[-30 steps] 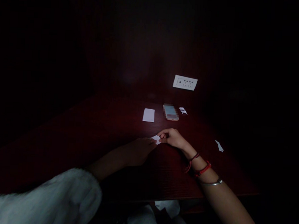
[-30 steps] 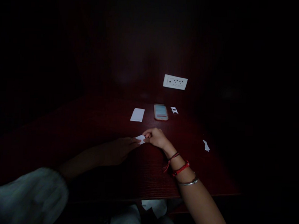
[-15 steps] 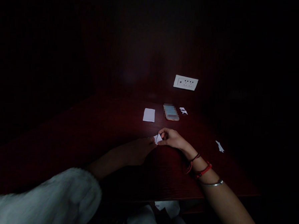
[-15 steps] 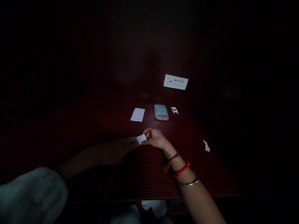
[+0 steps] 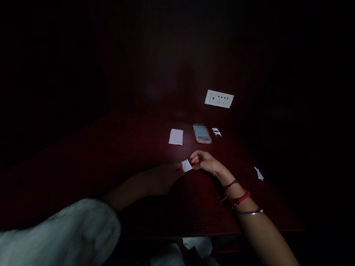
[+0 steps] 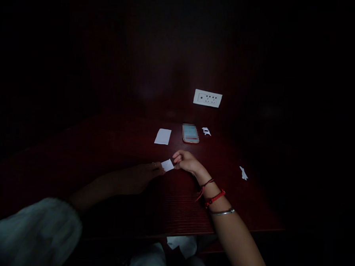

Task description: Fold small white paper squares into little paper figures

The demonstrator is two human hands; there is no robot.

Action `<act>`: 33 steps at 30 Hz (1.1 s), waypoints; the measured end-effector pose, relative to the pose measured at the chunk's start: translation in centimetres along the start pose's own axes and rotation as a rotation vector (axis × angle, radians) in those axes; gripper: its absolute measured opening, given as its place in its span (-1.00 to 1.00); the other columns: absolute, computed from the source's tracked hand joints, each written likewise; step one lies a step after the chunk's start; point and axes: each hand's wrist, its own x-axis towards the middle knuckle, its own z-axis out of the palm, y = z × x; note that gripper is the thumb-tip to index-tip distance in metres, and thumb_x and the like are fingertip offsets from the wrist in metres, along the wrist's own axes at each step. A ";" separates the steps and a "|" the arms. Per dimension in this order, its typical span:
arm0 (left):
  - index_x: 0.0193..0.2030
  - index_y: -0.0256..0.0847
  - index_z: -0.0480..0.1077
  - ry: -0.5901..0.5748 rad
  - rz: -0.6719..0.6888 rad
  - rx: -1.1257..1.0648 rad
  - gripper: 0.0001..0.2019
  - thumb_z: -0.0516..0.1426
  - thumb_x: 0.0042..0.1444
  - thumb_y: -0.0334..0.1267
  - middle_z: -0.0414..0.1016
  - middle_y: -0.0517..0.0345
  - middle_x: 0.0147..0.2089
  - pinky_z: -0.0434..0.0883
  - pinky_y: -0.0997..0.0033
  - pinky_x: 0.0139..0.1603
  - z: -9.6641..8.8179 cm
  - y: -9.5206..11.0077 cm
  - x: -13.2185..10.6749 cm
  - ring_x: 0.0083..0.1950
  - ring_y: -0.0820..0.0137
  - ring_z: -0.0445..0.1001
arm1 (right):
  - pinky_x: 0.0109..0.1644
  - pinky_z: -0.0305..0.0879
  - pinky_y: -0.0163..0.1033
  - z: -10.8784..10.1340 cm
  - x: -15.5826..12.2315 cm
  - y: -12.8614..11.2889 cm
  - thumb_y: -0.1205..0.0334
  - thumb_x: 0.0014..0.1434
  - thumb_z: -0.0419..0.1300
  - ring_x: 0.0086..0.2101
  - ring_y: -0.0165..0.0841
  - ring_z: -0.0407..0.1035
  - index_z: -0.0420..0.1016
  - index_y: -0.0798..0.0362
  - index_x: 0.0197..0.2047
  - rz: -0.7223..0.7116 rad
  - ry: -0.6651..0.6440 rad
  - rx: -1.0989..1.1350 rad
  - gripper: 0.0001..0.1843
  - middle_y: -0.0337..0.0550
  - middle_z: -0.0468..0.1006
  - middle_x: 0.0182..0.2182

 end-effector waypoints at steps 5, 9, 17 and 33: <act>-0.06 -0.24 0.17 0.006 -0.009 0.018 -0.58 -0.10 -0.12 -0.57 0.18 0.07 -0.03 0.14 0.43 -0.04 0.3 -0.7 0.1 -0.04 0.38 0.19 | -0.51 0.10 -0.46 -0.2 -0.4 0.3 0.54 -0.29 0.08 -0.54 -0.58 0.16 0.28 0.13 -0.36 -0.127 0.052 -0.071 -0.68 -0.30 0.27 -0.50; -0.05 -0.23 0.17 -0.015 -0.008 0.058 -0.57 -0.06 -0.13 -0.54 0.19 0.07 -0.04 0.17 0.42 -0.05 0.4 -1.2 0.1 -0.05 0.37 0.20 | -0.43 0.12 -0.42 0.1 -0.2 0.4 0.34 -0.28 0.20 -0.51 -0.56 0.17 0.32 0.11 -0.31 -0.242 0.112 -0.327 -0.65 -0.28 0.31 -0.47; -0.09 -0.25 0.18 -0.009 0.063 0.050 -0.59 -0.10 -0.14 -0.57 0.21 0.07 -0.05 0.13 0.43 -0.01 0.9 -2.2 0.1 0.00 0.39 0.16 | -0.40 0.11 -0.41 0.5 -0.1 0.1 0.31 -0.17 0.15 -0.49 -0.50 0.24 0.45 0.10 -0.50 -0.296 0.196 -0.646 -0.91 -0.23 0.41 -0.52; -0.09 -0.19 0.21 0.044 0.072 0.036 -0.59 -0.11 -0.10 -0.57 0.26 0.11 -0.08 0.17 0.43 -0.06 1.1 -2.7 0.1 -0.05 0.40 0.22 | -0.41 0.09 -0.38 0.7 -1.2 0.1 0.08 -0.30 0.24 -0.48 -0.49 0.18 0.44 0.10 -0.35 -0.403 0.101 -0.746 -0.61 -0.20 0.34 -0.45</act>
